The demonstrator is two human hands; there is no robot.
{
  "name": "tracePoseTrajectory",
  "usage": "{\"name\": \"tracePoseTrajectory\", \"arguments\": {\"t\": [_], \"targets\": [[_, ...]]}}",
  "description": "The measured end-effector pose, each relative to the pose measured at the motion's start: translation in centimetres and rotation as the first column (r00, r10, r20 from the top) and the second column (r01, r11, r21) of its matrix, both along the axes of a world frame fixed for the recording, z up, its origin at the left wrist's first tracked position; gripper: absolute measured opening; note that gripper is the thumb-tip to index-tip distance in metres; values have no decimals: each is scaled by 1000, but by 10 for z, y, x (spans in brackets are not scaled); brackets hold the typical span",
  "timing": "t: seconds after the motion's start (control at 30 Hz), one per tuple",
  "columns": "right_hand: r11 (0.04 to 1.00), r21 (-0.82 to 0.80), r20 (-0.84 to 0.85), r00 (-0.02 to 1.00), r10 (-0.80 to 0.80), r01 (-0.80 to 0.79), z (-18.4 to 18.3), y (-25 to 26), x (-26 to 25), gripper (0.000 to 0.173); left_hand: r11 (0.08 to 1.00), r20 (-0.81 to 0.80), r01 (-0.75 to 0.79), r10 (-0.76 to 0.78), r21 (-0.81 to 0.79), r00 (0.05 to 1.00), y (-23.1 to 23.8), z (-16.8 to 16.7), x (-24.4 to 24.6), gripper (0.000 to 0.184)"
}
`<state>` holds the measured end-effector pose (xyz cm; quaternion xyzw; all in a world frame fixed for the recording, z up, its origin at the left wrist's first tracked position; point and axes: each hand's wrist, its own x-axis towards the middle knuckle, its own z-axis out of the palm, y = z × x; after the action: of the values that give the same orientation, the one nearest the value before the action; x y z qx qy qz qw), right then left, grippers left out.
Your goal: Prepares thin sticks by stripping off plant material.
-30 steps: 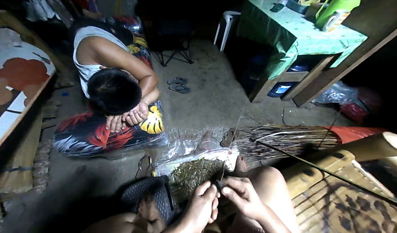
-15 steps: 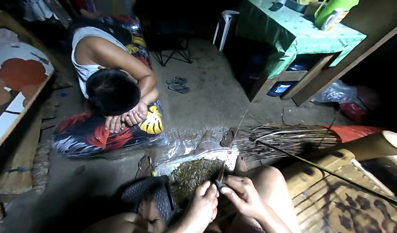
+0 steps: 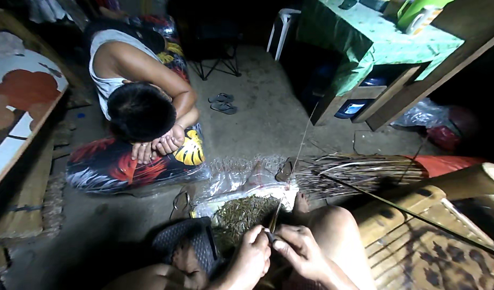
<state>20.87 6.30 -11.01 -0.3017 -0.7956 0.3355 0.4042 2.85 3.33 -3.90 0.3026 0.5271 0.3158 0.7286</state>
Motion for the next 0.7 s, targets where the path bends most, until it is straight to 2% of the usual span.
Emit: {"name": "tracePoseTrajectory", "arguments": {"t": [0.2,0.37,0.43,0.6,0.7], "targets": [[981,113,49,985,-166,160,-9,15,5,46,999,-9,4,-4,-32,1000,2,2,2,27],[954,52,15,955,-296,295,-9,32,18,42,998,-7,35,-36,-51,999,-3,3,2,26],[969,24,-4,970,-245,245,-4,27,17,43,999,-4,35,-35,-42,999,-3,2,2,26],[1000,13,-6,1000,0,0,0,-1,0,45,1000,-12,8,-8,-3,1000,0,1,0,24],[998,58,-6,999,-35,35,-7,4,0,45,1000,-23,7,-7,-12,1000,0,1,2,25]]}}
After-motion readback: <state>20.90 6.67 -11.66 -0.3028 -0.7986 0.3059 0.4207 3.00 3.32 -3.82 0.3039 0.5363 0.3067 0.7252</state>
